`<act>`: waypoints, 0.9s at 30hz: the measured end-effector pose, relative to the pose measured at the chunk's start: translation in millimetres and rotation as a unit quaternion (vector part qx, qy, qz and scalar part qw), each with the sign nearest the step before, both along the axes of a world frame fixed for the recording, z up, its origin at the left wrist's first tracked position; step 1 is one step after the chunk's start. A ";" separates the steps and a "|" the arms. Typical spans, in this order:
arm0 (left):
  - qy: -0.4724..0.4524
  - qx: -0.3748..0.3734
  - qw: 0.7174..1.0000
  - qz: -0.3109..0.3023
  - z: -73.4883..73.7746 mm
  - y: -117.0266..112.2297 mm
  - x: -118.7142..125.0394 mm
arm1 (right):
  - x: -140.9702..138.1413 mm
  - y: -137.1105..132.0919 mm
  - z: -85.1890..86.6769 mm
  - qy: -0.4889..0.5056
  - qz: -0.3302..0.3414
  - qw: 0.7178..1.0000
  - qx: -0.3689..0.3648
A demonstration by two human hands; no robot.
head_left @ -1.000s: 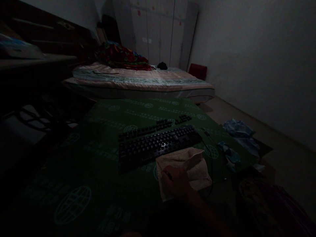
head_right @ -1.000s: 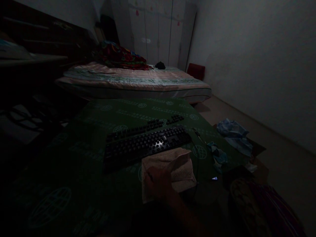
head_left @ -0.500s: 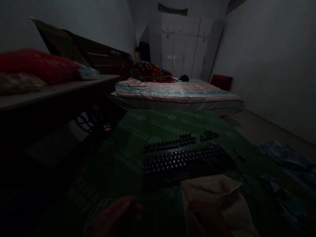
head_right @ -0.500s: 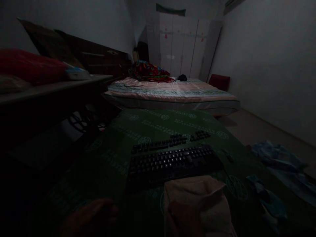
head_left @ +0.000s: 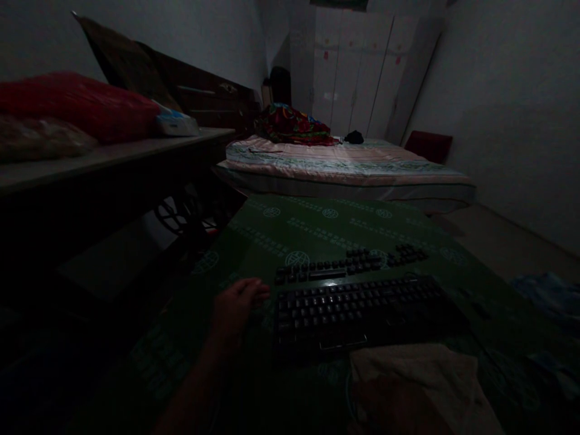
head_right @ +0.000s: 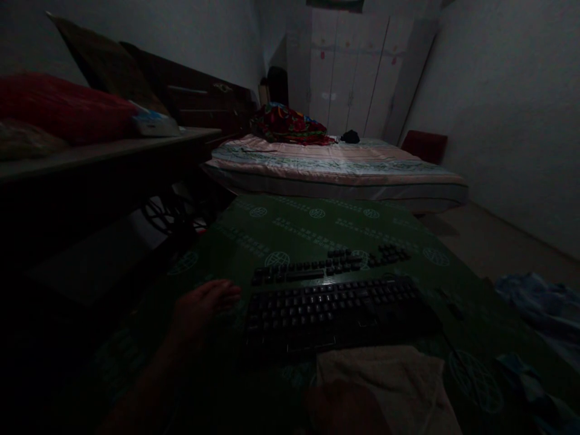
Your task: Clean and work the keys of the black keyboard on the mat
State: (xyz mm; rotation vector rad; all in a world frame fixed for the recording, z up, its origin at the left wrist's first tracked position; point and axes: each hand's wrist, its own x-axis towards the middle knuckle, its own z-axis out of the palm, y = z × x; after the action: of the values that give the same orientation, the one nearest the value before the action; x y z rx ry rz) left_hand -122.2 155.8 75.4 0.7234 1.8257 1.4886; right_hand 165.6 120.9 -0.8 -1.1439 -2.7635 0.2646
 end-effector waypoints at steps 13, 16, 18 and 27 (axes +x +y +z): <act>0.032 0.003 0.999 0.015 -35.8 20.8 3.6 | -16.6 21.9 22.9 0.036 0.045 0.994 0.091; 0.040 0.001 0.999 0.019 -37.7 19.2 4.1 | -19.3 33.1 42.2 0.070 0.066 0.991 0.089; 0.050 -0.003 0.999 0.014 -38.1 18.9 3.9 | -15.9 42.2 58.2 0.093 0.056 0.992 0.069; 0.082 -0.028 0.996 0.000 -39.6 19.4 2.5 | 59.9 115.4 89.4 0.197 -0.315 0.925 0.081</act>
State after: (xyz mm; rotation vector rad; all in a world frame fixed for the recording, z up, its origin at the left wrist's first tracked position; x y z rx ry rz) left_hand -119.7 175.3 35.8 0.8397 1.9808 1.4068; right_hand 225.4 236.3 88.6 -1.6371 -1.9150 0.1592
